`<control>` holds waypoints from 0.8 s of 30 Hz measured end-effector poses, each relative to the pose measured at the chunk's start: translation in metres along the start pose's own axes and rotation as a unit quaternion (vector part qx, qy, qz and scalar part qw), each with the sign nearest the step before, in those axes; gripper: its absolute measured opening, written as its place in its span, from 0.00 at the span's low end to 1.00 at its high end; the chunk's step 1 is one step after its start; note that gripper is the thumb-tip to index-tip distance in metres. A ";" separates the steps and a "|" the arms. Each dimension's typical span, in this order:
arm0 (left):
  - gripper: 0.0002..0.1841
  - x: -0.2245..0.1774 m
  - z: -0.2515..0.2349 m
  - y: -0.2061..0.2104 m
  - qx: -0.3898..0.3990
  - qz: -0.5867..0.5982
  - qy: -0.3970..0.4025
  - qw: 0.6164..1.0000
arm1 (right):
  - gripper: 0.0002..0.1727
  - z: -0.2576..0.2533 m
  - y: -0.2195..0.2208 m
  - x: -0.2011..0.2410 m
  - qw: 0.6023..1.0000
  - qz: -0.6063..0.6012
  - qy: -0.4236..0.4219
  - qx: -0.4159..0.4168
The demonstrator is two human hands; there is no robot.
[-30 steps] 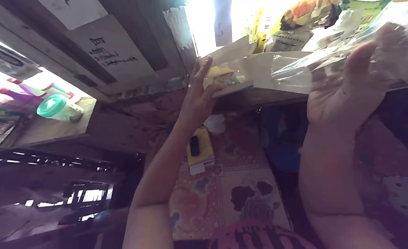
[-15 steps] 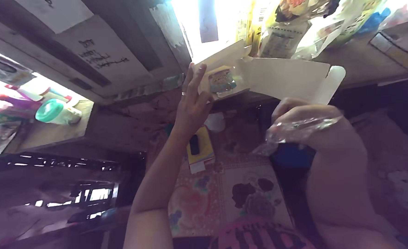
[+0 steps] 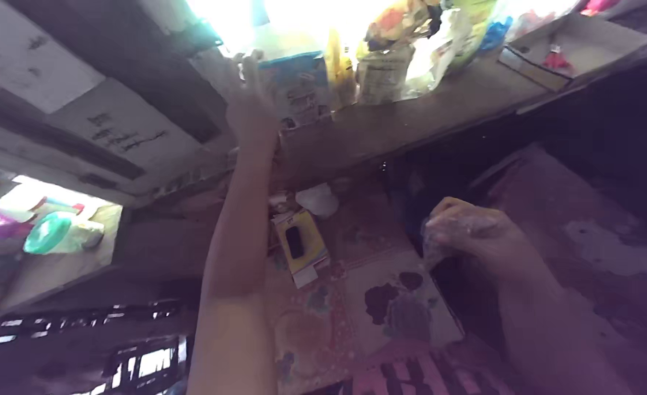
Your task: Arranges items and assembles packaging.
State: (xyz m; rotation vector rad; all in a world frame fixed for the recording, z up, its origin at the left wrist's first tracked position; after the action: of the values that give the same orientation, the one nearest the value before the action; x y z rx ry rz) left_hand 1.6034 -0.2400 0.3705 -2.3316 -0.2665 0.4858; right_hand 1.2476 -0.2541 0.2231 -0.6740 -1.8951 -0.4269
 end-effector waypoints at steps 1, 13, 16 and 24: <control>0.24 -0.005 0.003 0.003 -0.012 -0.014 0.006 1.000 | 0.08 0.013 -0.015 -0.005 0.998 0.010 0.030 -0.056; 0.42 -0.062 0.095 0.042 -0.001 0.235 -0.044 0.971 | 0.13 0.151 -0.073 0.047 0.919 0.068 0.071 -0.381; 0.28 -0.198 0.157 0.016 0.104 0.427 0.135 0.888 | 0.12 0.181 -0.072 0.062 0.918 0.096 0.076 -0.378; 0.06 -0.435 0.313 0.023 0.496 0.547 0.245 0.629 | 0.12 0.292 -0.102 0.121 0.868 0.260 0.084 -0.415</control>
State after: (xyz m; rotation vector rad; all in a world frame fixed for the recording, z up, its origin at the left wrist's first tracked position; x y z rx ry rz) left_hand 1.0796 -0.2035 0.2630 -1.1409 1.4204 0.3414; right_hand 0.9373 -0.1352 0.2168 -1.6075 -1.2267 -0.9204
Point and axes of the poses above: each hand's wrist, its own z-axis away from the middle knuckle, its own y-axis out of the palm, x = y × z, the point moved 10 cm from there along -z, towards the middle knuckle, and after that the axes turned 3 degrees about -y, right-handed, at the moved point
